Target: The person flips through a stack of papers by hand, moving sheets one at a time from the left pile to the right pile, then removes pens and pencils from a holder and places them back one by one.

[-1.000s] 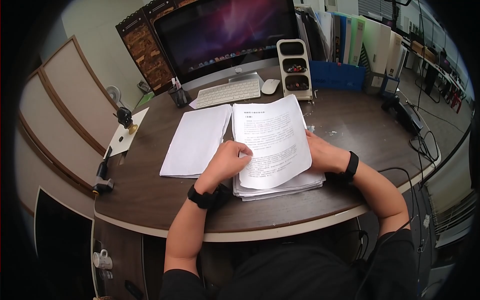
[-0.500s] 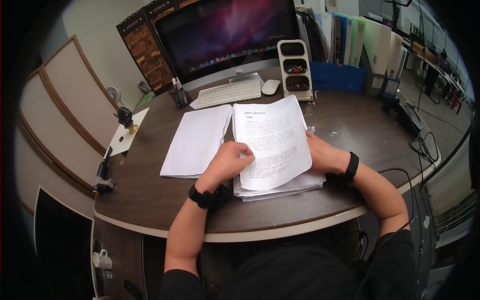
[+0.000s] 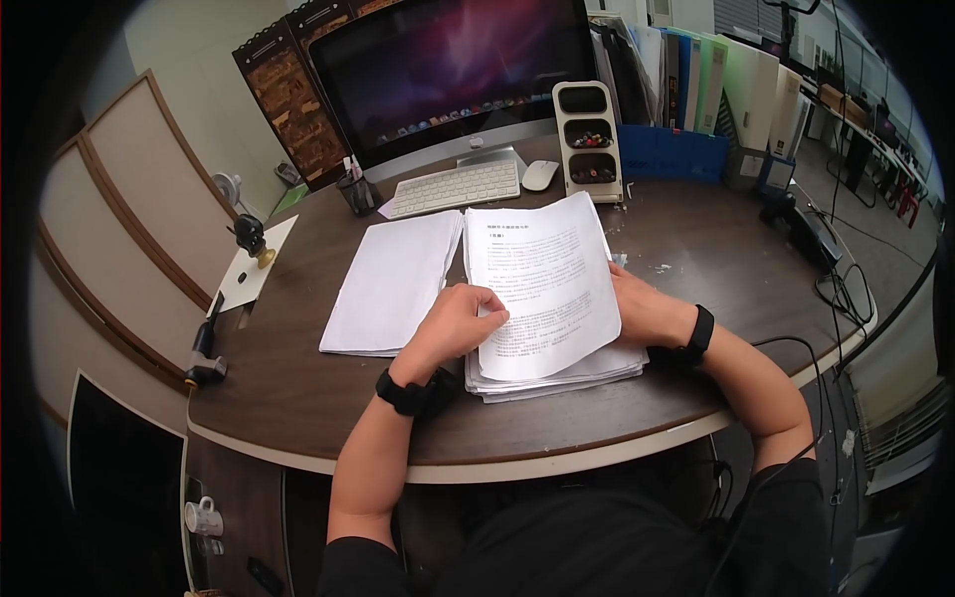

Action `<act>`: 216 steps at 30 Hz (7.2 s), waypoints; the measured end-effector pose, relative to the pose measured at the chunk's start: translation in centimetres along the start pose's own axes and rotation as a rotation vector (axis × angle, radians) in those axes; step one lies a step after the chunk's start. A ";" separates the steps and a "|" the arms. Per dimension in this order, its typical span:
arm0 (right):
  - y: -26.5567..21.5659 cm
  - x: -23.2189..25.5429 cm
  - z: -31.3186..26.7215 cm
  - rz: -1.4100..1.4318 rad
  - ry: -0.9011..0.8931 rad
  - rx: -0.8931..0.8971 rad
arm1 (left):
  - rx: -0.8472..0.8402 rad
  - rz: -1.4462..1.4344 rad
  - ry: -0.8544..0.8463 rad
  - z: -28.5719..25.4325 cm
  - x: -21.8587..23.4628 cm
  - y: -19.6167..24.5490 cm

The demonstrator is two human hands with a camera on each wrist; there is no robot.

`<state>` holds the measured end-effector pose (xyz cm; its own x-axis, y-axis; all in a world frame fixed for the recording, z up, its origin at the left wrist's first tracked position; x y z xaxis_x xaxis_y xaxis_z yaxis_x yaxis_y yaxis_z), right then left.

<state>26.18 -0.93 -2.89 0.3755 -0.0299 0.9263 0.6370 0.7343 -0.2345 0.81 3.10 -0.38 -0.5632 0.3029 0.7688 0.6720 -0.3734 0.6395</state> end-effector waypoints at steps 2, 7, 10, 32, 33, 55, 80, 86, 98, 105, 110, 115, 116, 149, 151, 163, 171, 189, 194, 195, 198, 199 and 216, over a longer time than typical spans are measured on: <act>-0.2 0.3 0.1 0.005 0.014 0.016 | 0.016 0.021 -0.007 -0.1 0.1 0.2; 0.1 0.0 0.1 -0.013 0.024 0.038 | 0.009 0.001 -0.004 0.0 -0.2 -0.2; 0.1 -0.1 0.2 0.010 -0.013 -0.029 | 0.019 0.007 -0.008 0.0 0.0 0.0; -0.1 0.0 -0.1 0.014 0.020 0.021 | 0.013 0.023 -0.008 -0.4 0.1 0.9; -0.1 0.1 0.0 0.022 0.026 0.010 | 0.013 0.023 -0.007 -0.4 0.0 0.7; -0.3 3.1 0.1 -0.069 -0.102 -0.073 | -0.039 0.023 0.008 0.1 -0.2 -0.3; -0.8 1.4 0.4 -0.187 -0.243 -0.226 | -0.040 0.081 0.106 0.1 0.2 -1.1; -0.9 1.5 0.4 -0.178 -0.249 -0.233 | -0.028 0.443 0.212 -0.3 1.0 -0.4; -0.4 0.7 0.1 -0.187 -0.282 -0.257 | -0.240 0.642 -0.186 0.3 -1.3 -1.6; 0.0 0.5 -0.1 -0.125 -0.374 -0.284 | -0.134 0.573 -0.330 -0.2 -0.9 -1.0; 0.0 0.1 0.0 -0.170 -0.407 -0.276 | -0.179 0.629 -0.338 -0.1 -1.8 -1.8; 0.1 -0.6 0.1 -0.189 -0.425 -0.284 | -0.178 0.616 -0.312 -0.2 -2.4 -2.2; 0.2 -0.6 0.2 -0.197 -0.429 -0.289 | -0.168 0.637 -0.328 -0.2 -2.3 -2.1; -0.3 0.5 0.3 -0.232 -0.409 -0.187 | -0.282 0.774 -0.288 0.2 -1.9 -0.2; 0.1 0.2 0.2 -0.218 -0.403 -0.186 | -0.287 0.765 -0.287 0.2 -2.0 -0.2; 0.2 0.1 0.2 -0.206 -0.409 -0.198 | -0.285 0.741 -0.286 0.2 -1.9 0.0; 0.2 0.1 0.2 -0.193 -0.401 -0.202 | -0.266 0.738 -0.297 0.2 -1.8 0.0; 0.2 0.1 0.2 -0.201 -0.394 -0.198 | -0.274 0.734 -0.289 0.1 -1.7 0.0; 0.0 0.3 0.2 -0.203 -0.384 -0.190 | -0.274 0.746 -0.280 0.1 -1.9 0.0; 0.0 0.3 0.2 -0.204 -0.383 -0.189 | -0.274 0.747 -0.279 0.1 -1.9 0.0; 0.2 0.2 0.2 -0.200 -0.384 -0.184 | -0.265 0.734 -0.285 0.1 -1.8 0.1; 0.2 0.1 0.2 -0.203 -0.381 -0.186 | -0.268 0.735 -0.282 0.1 -1.7 0.0; 0.3 0.0 0.2 -0.208 -0.394 -0.193 | -0.294 0.721 -0.255 0.1 -1.8 -0.1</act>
<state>26.25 -0.56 -2.87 -0.0332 0.1236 0.9918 0.7988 0.5996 -0.0479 1.82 2.69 -1.87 0.1095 0.0769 0.9910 0.6539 -0.7565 -0.0136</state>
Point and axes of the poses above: each hand's wrist, its own z-axis towards the middle knuckle, its own x-axis out of the back of the hand, y = z × x, the point moved 3 cm from there along z, towards the middle knuckle, and after that the axes turned 1 degree about z, right-handed, at the moved point
